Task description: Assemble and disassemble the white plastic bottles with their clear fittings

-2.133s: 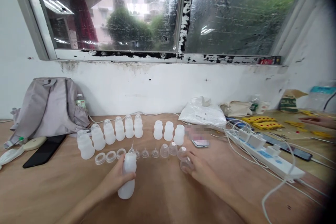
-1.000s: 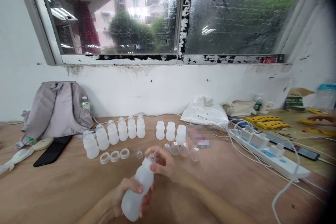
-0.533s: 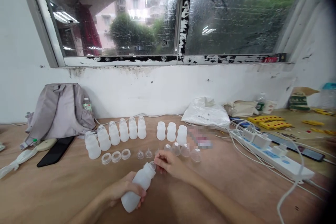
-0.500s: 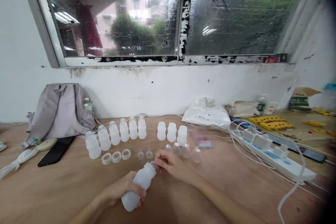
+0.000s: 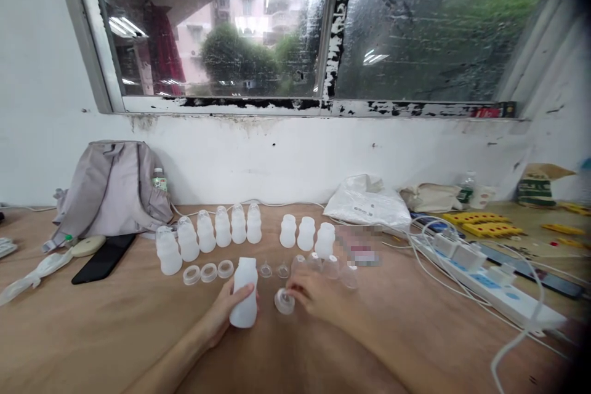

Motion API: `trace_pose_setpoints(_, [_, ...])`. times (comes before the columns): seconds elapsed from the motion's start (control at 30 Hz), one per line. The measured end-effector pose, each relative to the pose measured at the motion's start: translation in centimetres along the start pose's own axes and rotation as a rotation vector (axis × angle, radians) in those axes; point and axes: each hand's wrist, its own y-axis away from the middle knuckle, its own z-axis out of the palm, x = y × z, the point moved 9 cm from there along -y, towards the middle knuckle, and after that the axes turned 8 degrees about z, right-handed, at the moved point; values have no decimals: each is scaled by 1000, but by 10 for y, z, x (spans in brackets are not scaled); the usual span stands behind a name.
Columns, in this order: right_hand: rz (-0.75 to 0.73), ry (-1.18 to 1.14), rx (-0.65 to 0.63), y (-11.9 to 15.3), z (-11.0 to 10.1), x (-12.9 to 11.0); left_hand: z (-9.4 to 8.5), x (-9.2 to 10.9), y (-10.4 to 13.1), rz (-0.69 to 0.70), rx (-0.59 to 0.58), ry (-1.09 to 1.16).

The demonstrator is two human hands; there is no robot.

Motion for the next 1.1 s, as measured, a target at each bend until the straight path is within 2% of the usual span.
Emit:
trace_pose_setpoints(0.07, [-4,95,-10,3,11,-3,-17,15,-3,119,152,-353])
trace_pose_setpoints(0.1, [-1,115,11,3,12,-5,-20,23,-2,184,178,-534])
trace_pose_setpoints(0.17, [1,108,83,1,7,-15,-16,34,1,296,154,-799])
trace_pose_setpoints(0.27, [-54,12,144,-3,3,-38,-7,39,7,389,77,-923])
trace_pose_setpoints(0.4, [-140,-122,148,-10,3,-59,-7,37,6,400,65,-914])
trace_pose_setpoints(0.47, [-142,-143,217,-18,-10,-56,-10,36,5,430,108,-880])
trace_pose_setpoints(0.57, [-127,-52,445,-31,-52,-43,-16,33,6,497,215,-899])
trace_pose_setpoints(0.6, [-122,13,521,-36,-66,-40,-14,31,8,512,218,-932])
trace_pose_setpoints(0.67, [-111,160,604,-50,-84,-35,-1,25,11,534,149,-1010])
trace_pose_setpoints(0.73, [-95,333,590,-70,-85,-33,15,21,14,545,44,-1072])
trace_pose_setpoints(0.77, [-89,435,552,-82,-79,-32,23,20,16,546,4,-1097])
trace_pose_setpoints(0.9, [-68,783,339,-124,-35,-15,44,20,15,547,-62,-1174])
trace_pose_setpoints(1.0, [-38,828,252,-142,-18,5,54,17,7,549,-84,-1203])
trace_pose_setpoints(1.1, [0,804,238,-148,-20,19,58,9,-2,515,-112,-1219])
